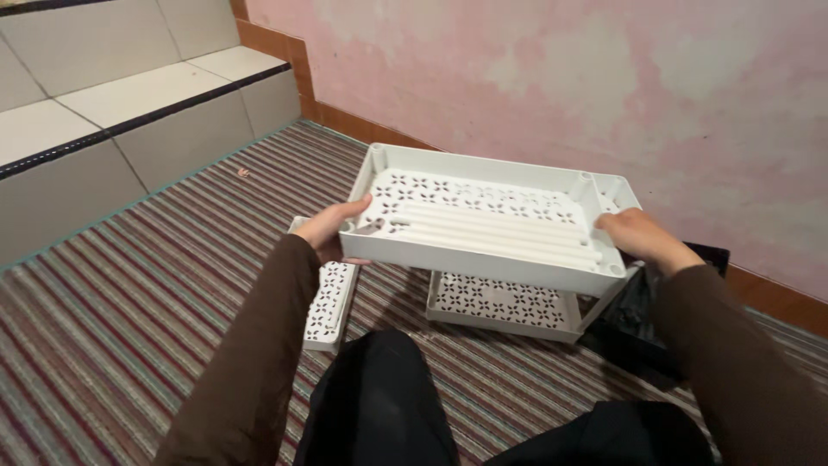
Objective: The person assembles a white plastic multi-tier rack by inserting vertical support poles into the corners of perforated trays and stacking them. The person handles white trays and poles, building a three-tier structure on a striped carpet.
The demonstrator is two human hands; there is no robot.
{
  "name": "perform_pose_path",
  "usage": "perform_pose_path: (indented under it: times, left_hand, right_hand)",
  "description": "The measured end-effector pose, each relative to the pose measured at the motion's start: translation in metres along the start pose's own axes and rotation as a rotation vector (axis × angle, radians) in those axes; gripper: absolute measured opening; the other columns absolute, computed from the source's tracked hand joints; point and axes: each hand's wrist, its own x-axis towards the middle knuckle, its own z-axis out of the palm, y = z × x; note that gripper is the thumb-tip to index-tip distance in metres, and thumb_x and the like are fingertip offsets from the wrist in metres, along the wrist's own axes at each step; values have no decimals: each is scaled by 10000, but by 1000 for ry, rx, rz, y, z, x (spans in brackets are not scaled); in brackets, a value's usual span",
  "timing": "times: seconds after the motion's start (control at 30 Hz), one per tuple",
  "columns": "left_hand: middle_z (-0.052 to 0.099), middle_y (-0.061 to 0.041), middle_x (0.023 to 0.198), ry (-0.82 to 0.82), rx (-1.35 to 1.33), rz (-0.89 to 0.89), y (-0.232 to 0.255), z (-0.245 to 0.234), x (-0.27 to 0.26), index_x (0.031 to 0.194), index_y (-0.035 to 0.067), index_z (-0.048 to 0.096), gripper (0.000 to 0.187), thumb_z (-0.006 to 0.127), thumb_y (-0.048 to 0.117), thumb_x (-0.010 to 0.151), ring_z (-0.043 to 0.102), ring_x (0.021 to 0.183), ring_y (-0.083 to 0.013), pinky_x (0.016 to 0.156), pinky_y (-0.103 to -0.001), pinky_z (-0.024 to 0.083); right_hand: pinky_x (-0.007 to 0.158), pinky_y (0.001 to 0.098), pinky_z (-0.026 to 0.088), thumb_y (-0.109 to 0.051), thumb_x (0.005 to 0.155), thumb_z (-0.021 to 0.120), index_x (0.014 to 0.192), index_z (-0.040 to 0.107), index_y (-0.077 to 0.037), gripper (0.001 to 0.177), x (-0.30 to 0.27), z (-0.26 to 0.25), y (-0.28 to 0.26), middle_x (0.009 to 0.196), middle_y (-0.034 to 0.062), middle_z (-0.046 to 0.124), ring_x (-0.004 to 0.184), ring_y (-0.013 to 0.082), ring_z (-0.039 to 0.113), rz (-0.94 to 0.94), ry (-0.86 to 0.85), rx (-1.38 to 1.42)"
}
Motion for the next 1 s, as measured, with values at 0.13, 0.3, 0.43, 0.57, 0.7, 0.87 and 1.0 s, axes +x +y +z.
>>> perform_pose_path:
  times: [0.13,0.3,0.43,0.57,0.7,0.87,1.0]
  left_hand:
    - [705,-142,1123,-69,-143,92,-24,26,38,1256,25,617,534,625,370,849,673,1004,-270,826,-434,581]
    - [670,-83,909,6,-245,115,-46,45,75,1061,26,638,358,588,249,785,638,854,-234,737,-394,547]
    - [659,-112,861,65,-250,142,-52,54,96,961,13,633,314,592,256,767,628,792,-262,694,-412,523]
    - [652,-139,858,58,-328,151,-49,60,112,940,12,640,317,577,231,720,633,782,-309,665,-467,528]
    - [669,-147,921,103,-351,196,-41,71,125,988,-15,627,347,594,233,748,631,851,-286,732,-421,537]
    - [657,-139,937,131,-351,191,-30,75,136,1011,-6,633,362,593,223,734,628,856,-282,725,-447,529]
    - [647,-151,897,119,-383,196,-27,72,145,982,23,616,327,571,215,721,632,796,-309,630,-466,523]
  right_hand:
    - [755,418,543,-340,964,601,1078,719,178,543,-5,-18,47,921,259,774,840,328,731,-37,60,-68]
    - [782,461,563,-334,976,613,1190,711,80,477,-17,-30,53,967,263,774,846,360,734,8,94,-76]
    - [903,468,531,-314,936,671,1236,709,29,458,-17,-33,28,1135,262,731,1032,402,688,-348,311,-460]
    - [1029,464,497,-305,899,676,1210,736,-50,406,2,-17,-5,1261,213,695,1172,395,636,-505,238,-494]
    - [1029,436,492,-304,934,619,1347,622,-75,472,38,13,-27,1285,193,670,1190,368,634,-438,-18,-396]
    - [1066,444,421,-150,1007,485,1460,499,-9,475,78,35,-50,1380,251,565,1265,420,535,-690,24,-359]
    - [1068,447,413,-139,1041,449,1397,547,-64,377,87,36,-74,1379,189,591,1268,384,540,-651,52,-345]
